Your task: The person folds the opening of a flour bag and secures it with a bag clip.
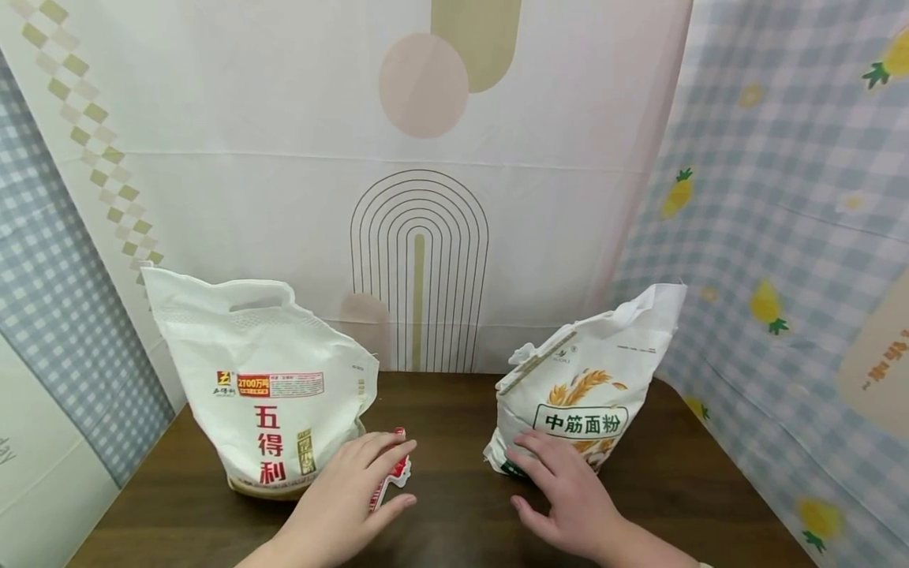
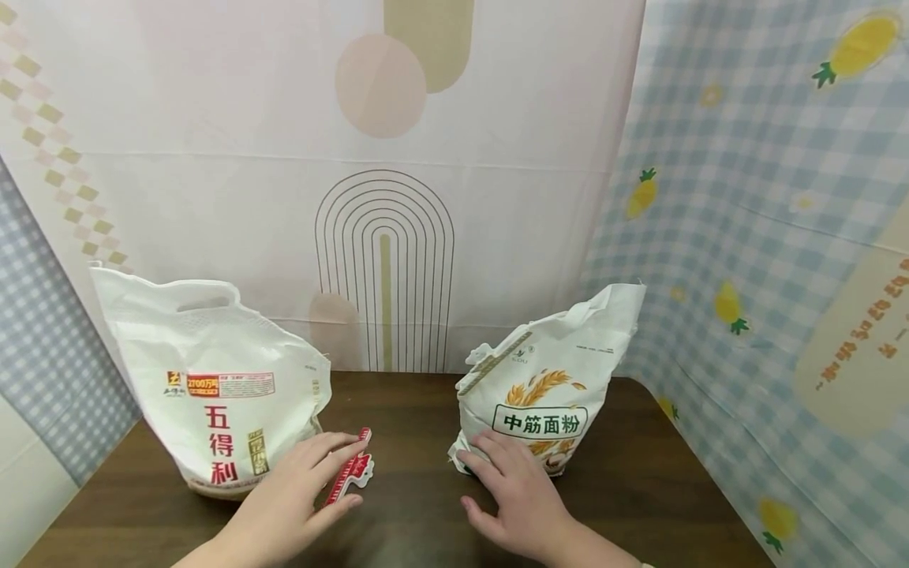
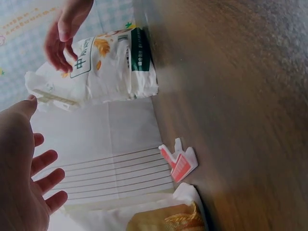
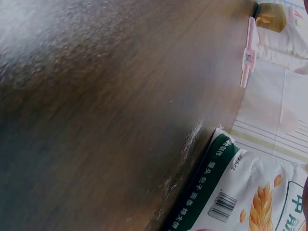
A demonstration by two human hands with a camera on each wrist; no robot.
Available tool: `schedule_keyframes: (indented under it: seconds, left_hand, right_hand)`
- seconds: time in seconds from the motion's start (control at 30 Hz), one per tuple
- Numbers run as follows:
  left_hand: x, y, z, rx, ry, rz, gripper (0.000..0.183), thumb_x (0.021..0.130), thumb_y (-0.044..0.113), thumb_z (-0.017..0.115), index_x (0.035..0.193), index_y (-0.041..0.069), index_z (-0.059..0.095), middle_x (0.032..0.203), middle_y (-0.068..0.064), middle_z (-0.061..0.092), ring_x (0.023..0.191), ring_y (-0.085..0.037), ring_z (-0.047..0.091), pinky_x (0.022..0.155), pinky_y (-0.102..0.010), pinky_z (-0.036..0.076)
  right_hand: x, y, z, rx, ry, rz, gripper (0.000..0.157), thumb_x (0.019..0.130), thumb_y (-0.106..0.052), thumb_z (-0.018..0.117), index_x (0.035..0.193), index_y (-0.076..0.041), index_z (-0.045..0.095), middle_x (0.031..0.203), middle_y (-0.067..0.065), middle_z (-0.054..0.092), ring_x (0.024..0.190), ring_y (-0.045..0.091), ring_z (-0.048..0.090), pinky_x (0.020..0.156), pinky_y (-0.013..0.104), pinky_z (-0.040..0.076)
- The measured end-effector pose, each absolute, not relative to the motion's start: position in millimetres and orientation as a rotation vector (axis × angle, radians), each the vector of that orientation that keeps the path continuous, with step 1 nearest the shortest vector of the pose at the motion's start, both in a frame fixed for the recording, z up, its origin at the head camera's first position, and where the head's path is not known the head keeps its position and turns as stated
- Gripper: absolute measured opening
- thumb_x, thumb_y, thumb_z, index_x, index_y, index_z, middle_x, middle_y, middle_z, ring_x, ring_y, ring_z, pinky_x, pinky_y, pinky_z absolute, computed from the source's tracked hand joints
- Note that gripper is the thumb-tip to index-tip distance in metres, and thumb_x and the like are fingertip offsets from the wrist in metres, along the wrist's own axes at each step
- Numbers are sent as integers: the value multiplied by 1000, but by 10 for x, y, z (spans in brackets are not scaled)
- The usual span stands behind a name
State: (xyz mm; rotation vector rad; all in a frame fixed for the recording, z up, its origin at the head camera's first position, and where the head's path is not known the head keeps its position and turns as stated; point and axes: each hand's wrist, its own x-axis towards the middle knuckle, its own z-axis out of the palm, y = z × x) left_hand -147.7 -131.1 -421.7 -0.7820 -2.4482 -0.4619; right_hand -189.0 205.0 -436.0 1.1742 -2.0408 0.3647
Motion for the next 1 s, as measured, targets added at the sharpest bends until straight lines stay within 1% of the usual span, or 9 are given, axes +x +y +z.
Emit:
schedule_keyframes:
  seconds: [0.27, 0.43, 0.47, 0.5, 0.67, 0.7, 0.73, 0.87, 1.0]
  left_hand:
    - [-1449, -1406, -4088, -737, -2441, -462, 60, 89, 54, 67, 141, 26, 55, 131, 9, 56, 123, -14, 51, 104, -39, 43]
    - [-1412, -1510, -3988, -669, -2442, -500, 59, 87, 49, 72, 139, 25, 56, 133, 9, 56, 123, -15, 52, 102, -39, 43]
    - [-1406, -1535, -3962, -661, -2433, -512, 59, 87, 47, 74, 139, 24, 57, 134, 7, 56, 123, -17, 53, 102, -40, 43]
    - [-1406, -1562, -3935, -657, -2421, -522, 59, 87, 46, 74, 139, 23, 57, 134, 6, 56, 123, -18, 53, 102, -41, 43]
    - [-1430, -1701, -3746, -637, -2366, -531, 58, 86, 40, 75, 137, 18, 58, 134, 0, 57, 122, -24, 55, 102, -45, 43]
    - [-1437, -1731, -3706, -628, -2362, -532, 57, 87, 39, 75, 137, 17, 58, 133, 0, 57, 122, -25, 54, 102, -45, 42]
    - [-1439, -1762, -3664, -613, -2363, -532, 57, 87, 38, 75, 137, 16, 58, 134, -1, 57, 123, -25, 54, 102, -47, 42]
    - [-1450, -1900, -3511, -560, -2367, -537, 57, 88, 34, 75, 138, 14, 56, 134, -5, 57, 123, -29, 53, 103, -51, 40]
    - [-1470, -2025, -3381, -530, -2353, -538, 57, 88, 31, 75, 139, 13, 55, 134, -6, 56, 123, -30, 52, 103, -51, 38]
  right_hand:
    - [-1950, 1932, -4336, 1133, -2070, 435, 46, 92, -40, 62, 131, -15, 62, 128, 6, 59, 116, 26, 56, 99, 39, 38]
    - [-2003, 1784, -4326, 1103, -2108, 466, 45, 96, -44, 56, 130, -16, 62, 127, 6, 60, 115, 23, 57, 98, 37, 40]
    - [-2013, 1752, -4326, 1096, -2127, 472, 45, 97, -45, 55, 131, -16, 61, 127, 5, 60, 116, 23, 57, 97, 38, 42]
    - [-2025, 1721, -4327, 1091, -2142, 480, 44, 96, -43, 58, 131, -16, 61, 127, 4, 60, 116, 23, 57, 97, 39, 44]
    - [-2092, 1563, -4311, 1070, -2198, 506, 43, 95, -42, 60, 130, -16, 61, 127, 2, 60, 116, 22, 57, 95, 44, 48]
    - [-2107, 1528, -4303, 1065, -2196, 504, 43, 95, -42, 60, 130, -16, 61, 127, 1, 60, 116, 21, 58, 95, 44, 48]
    - [-2118, 1491, -4293, 1062, -2197, 509, 44, 97, -43, 57, 131, -16, 60, 127, 2, 60, 115, 21, 58, 94, 44, 48]
    - [-2151, 1345, -4262, 1054, -2202, 549, 45, 93, -38, 62, 130, -14, 60, 125, 3, 61, 114, 20, 58, 95, 42, 48]
    - [-2167, 1201, -4235, 1037, -2215, 614, 47, 89, -33, 67, 131, -13, 59, 125, 3, 61, 115, 20, 58, 96, 41, 48]
